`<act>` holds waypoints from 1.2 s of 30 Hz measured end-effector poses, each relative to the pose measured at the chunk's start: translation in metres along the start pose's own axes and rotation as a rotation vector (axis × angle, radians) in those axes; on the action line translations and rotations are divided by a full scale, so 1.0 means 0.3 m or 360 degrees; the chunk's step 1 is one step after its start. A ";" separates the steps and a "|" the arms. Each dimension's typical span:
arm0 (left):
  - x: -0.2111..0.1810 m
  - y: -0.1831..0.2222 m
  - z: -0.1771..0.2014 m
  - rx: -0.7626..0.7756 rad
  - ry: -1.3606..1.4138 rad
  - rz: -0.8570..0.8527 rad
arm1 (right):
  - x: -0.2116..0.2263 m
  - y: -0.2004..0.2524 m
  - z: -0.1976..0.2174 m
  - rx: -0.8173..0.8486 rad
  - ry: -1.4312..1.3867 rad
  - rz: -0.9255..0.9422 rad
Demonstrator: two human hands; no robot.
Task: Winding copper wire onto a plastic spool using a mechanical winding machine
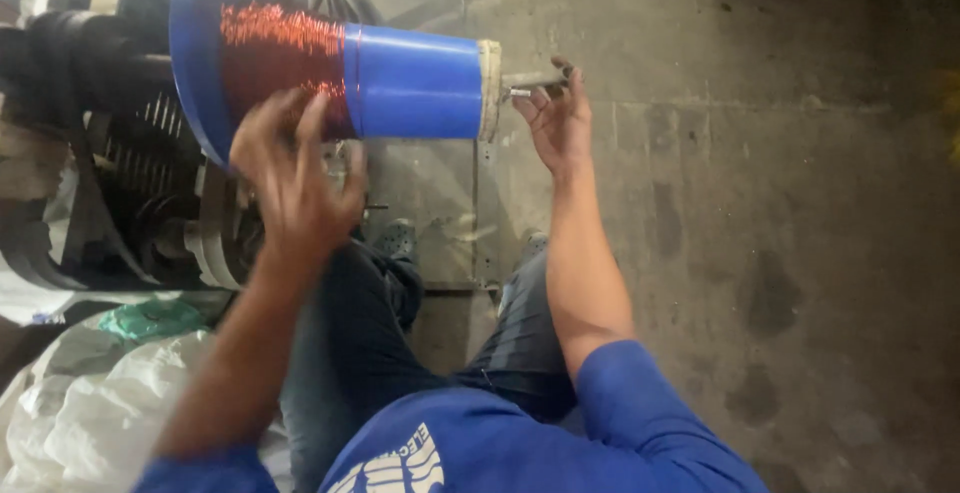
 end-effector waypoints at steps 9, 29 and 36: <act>0.140 -0.258 -0.568 0.1387 -0.0363 -0.0407 | 0.003 0.022 -0.085 0.0094 0.0174 0.0009; -0.094 0.296 -0.179 0.1316 0.0052 0.0077 | 0.135 0.218 -0.398 0.0636 0.0906 0.0486; -0.149 0.035 -0.181 0.0665 0.0583 -0.0138 | 0.070 0.253 -0.235 0.1000 0.0233 -0.0016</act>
Point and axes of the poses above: each hand's wrist, its own y-axis away from the middle knuckle, its own z-axis out of the back of the hand, x = y × z, the point moved 7 cm from there along -y, towards the middle knuckle, and after that the axes turned 15 degrees about -y, right-handed, at the moved point
